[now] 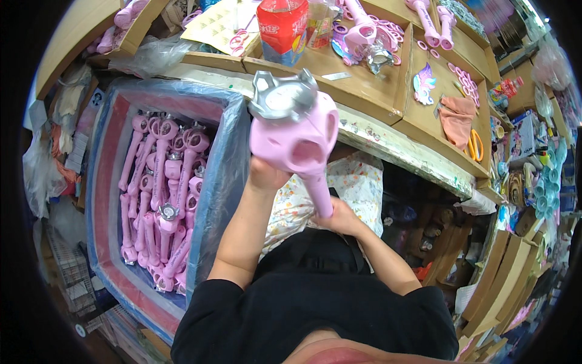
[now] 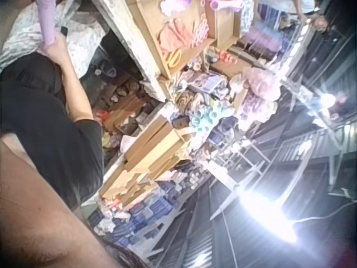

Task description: The person assembles pink plastic wands by attaching clear plastic tops and pressing buttons to activate lights. They then cut a piece of orange fabric with scissors and wipe the wand with it.

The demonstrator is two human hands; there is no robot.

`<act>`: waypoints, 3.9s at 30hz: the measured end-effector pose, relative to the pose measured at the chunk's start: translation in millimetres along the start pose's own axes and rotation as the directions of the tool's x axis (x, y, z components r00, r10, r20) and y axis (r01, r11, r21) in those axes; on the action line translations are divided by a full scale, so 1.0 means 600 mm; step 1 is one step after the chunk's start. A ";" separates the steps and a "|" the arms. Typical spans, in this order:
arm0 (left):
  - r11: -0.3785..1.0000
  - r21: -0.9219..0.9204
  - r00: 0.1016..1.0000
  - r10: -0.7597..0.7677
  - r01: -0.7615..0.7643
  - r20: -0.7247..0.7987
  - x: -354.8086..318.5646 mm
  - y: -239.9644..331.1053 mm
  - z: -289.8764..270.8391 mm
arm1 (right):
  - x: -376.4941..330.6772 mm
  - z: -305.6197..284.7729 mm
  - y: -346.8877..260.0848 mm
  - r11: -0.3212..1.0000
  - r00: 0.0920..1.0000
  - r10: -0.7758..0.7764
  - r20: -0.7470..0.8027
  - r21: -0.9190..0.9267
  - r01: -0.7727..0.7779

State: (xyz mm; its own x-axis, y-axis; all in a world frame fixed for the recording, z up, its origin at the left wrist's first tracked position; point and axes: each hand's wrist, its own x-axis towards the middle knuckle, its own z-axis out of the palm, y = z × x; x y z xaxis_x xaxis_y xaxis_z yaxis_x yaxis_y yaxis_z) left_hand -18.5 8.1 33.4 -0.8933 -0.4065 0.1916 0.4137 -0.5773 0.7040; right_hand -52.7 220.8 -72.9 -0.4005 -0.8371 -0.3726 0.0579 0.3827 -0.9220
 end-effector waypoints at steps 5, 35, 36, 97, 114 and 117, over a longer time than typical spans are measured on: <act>0.879 0.474 0.985 -0.030 -0.055 0.169 -0.027 -0.003 0.014 | 0.062 -0.008 0.066 0.982 0.843 -0.112 -0.526 -0.186 0.014; 0.944 0.132 0.913 0.326 -0.302 -0.246 0.022 0.065 -0.029 | -0.046 -0.117 -0.021 0.994 0.993 0.107 0.057 0.000 -0.107; 0.960 0.087 0.897 0.281 -0.268 -0.341 0.024 0.068 -0.038 | -0.051 -0.124 -0.025 0.991 0.992 0.114 0.053 0.058 -0.117; 0.934 -0.293 0.956 0.128 -0.206 -0.263 -0.023 0.049 -0.028 | 0.030 0.002 -0.201 0.913 0.911 -0.408 -0.061 0.001 0.408; 0.920 -0.236 0.925 0.238 -0.312 -0.295 -0.020 0.073 -0.022 | 0.035 0.012 -0.210 0.768 0.779 -0.608 -0.154 -0.365 0.527; 0.912 -0.269 0.933 0.238 -0.310 -0.268 -0.021 0.075 -0.027 | 0.033 0.003 -0.215 0.919 0.918 -0.393 -0.042 -0.032 0.392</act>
State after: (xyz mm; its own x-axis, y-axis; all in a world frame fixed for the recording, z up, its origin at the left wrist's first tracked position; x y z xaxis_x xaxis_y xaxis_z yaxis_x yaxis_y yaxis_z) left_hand 14.2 -24.0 51.7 -0.6882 -0.7070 0.1631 0.7015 -0.5908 0.3986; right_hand -66.4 153.8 38.5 -0.4294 -0.9028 0.0250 -0.1333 0.0359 -0.9904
